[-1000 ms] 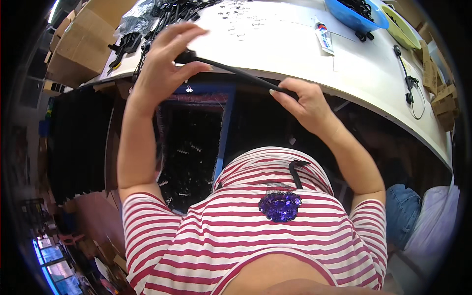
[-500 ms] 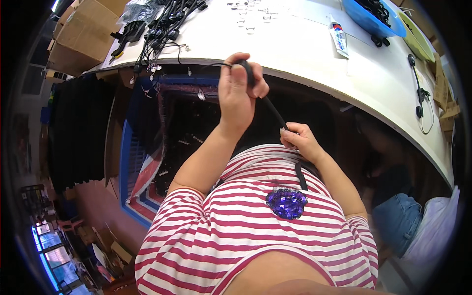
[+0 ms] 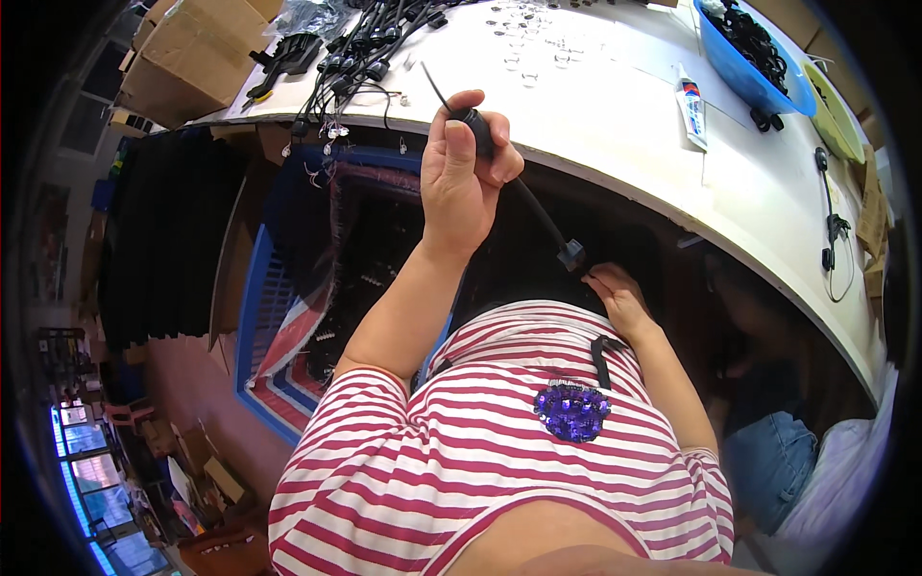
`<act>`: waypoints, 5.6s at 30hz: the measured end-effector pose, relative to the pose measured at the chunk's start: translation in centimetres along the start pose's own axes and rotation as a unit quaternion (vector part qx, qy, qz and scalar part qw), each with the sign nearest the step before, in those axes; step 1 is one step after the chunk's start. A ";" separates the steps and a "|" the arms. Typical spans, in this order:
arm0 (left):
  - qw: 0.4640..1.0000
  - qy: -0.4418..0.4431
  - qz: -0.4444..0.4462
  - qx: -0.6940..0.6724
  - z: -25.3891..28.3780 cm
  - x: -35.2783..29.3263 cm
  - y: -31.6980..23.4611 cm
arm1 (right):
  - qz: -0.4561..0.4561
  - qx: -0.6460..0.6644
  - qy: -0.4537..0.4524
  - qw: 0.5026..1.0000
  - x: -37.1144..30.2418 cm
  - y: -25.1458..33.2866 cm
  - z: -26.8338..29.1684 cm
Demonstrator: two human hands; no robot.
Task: The person assembles small electronic components at a workbench. They apply glue from a tube into a black cylindrical housing, insert a small LED or lens, and secure it with a cap. The person repeats this process for multiple units, handling wires and placing finished items into a blue bin.
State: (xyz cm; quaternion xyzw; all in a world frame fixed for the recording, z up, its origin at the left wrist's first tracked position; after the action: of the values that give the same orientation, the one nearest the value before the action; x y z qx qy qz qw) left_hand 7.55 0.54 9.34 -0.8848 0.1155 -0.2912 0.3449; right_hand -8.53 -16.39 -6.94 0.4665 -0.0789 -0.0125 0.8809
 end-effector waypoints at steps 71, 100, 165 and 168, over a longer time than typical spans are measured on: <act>0.922 0.036 0.285 0.261 0.4 -5.1 3.8 | -0.136 0.218 0.089 0.962 6.1 9.6 5.6; 0.903 0.128 0.286 0.293 0.1 -4.6 3.5 | -0.103 0.229 0.134 0.959 6.0 10.5 6.8; 0.911 -0.050 0.409 -0.022 0.8 -5.6 7.2 | 0.244 -0.132 -0.210 0.938 4.6 10.7 5.5; 0.916 -0.037 0.398 -0.010 0.6 -5.3 6.8 | 0.163 0.004 -0.190 0.968 4.4 10.2 5.3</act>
State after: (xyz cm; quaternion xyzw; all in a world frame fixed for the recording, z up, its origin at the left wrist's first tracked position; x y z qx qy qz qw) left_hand 3.62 -1.96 2.03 -0.7792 0.4486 -0.0952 0.4272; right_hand -5.54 -15.41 4.92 0.4404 -0.3199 0.0434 0.8378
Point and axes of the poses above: each hand's wrist, its own x-axis towards the middle knuckle, its own z-axis out of the back of the hand, y = z × x, the point moved 3 cm from there along x, towards the middle knuckle, and after that the axes turned 3 degrees about -z, right-handed, at the moved point
